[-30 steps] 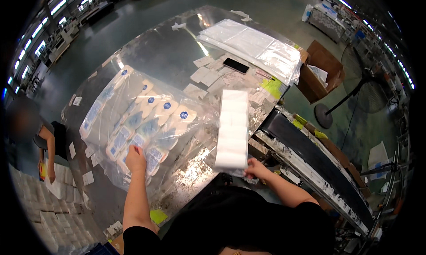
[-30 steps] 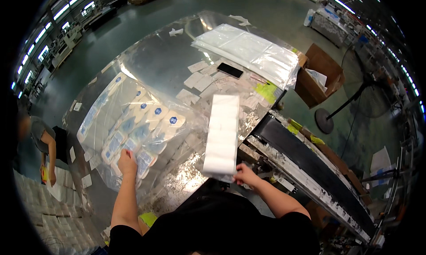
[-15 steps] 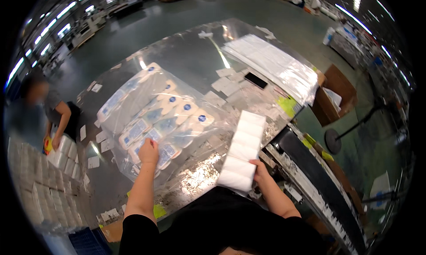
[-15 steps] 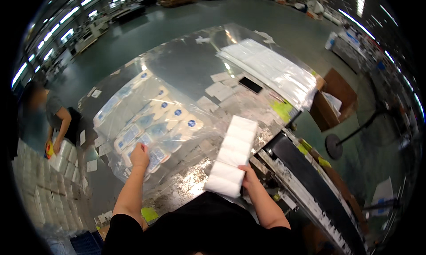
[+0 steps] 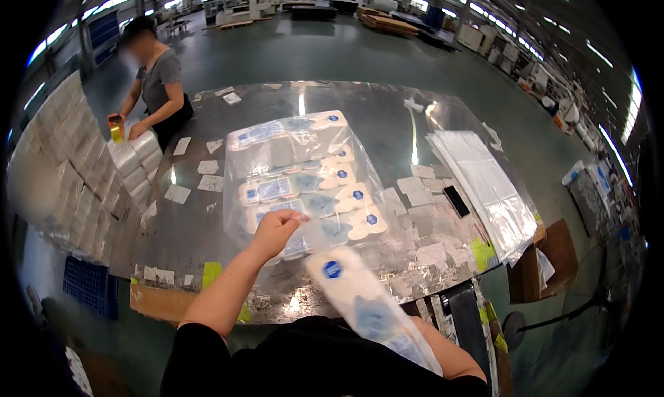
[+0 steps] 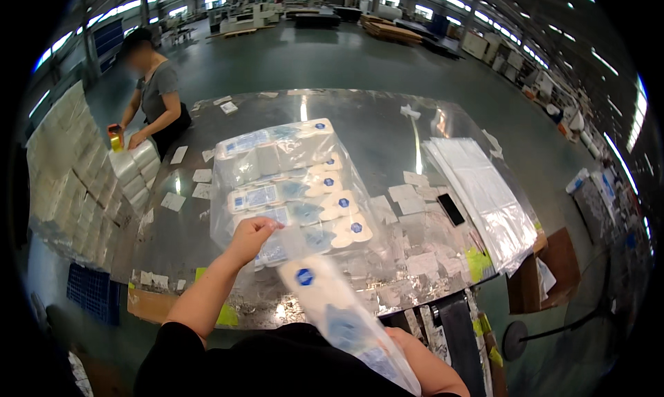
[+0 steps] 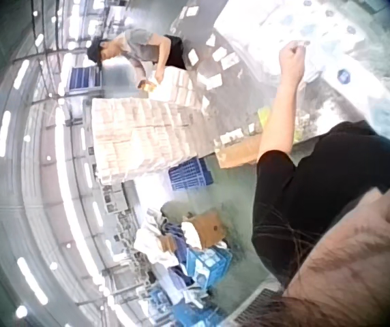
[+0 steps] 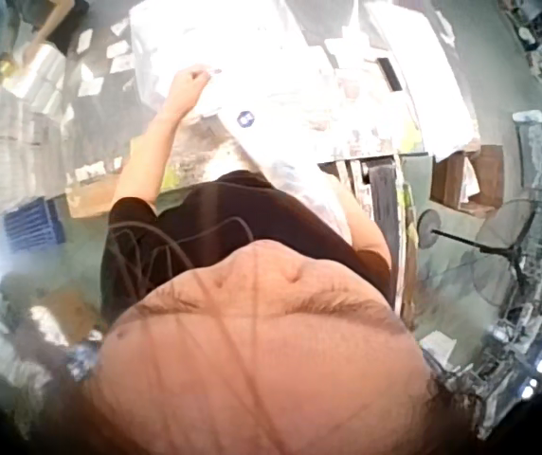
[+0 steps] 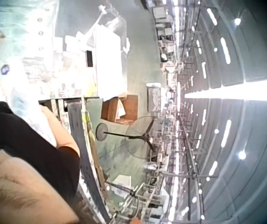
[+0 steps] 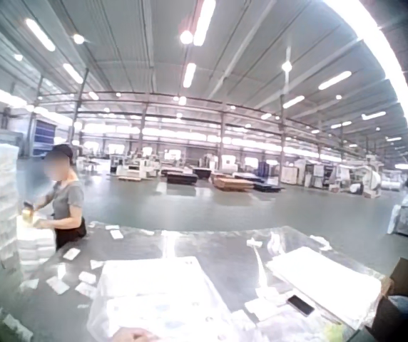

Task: The person places individual packs of tissue paper onto a large plastic sheet on a table. They then fold the plastic sheet over the packs to wrap them. The person repeats this process, handling the packs and the plastic sheet by hand.

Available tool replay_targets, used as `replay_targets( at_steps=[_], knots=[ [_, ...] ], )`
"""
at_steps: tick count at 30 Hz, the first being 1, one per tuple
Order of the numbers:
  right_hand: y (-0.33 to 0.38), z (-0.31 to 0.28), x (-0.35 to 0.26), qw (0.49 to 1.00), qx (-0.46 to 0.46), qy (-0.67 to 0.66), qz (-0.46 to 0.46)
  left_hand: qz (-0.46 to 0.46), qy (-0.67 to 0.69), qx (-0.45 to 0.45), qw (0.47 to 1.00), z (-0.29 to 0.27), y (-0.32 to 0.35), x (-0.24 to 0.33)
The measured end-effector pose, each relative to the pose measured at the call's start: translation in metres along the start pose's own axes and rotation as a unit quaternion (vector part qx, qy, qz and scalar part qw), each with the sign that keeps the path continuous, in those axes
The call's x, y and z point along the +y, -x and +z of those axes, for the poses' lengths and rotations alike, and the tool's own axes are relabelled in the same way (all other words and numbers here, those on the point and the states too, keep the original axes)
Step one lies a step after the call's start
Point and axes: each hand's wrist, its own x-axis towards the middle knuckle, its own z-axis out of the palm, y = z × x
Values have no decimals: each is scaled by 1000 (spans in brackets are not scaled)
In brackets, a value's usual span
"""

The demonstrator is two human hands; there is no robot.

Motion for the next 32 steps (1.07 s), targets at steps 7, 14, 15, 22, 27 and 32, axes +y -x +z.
replay_targets(
  at_steps=[7, 14, 15, 22, 27, 32],
  knots=[
    [-108, 54, -25, 994, -51, 80, -45, 108, 29, 24, 993, -9, 57, 57],
    [-227, 138, -82, 969, -74, 218, -87, 171, -23, -53, 984, 15, 60, 34],
    [-241, 155, -83, 961, -79, 255, -66, 177, -27, -65, 982, 18, 63, 33],
    [-266, 198, -51, 937, -212, 276, -44, 75, -19, -231, 970, 27, 82, -10],
    [-311, 240, -107, 997, -24, 21, -73, -5, 61, -252, 966, 24, 87, -36],
    [-344, 207, -145, 914, -301, -267, -49, -68, -90, -155, 981, 33, 57, -41]
  ],
)
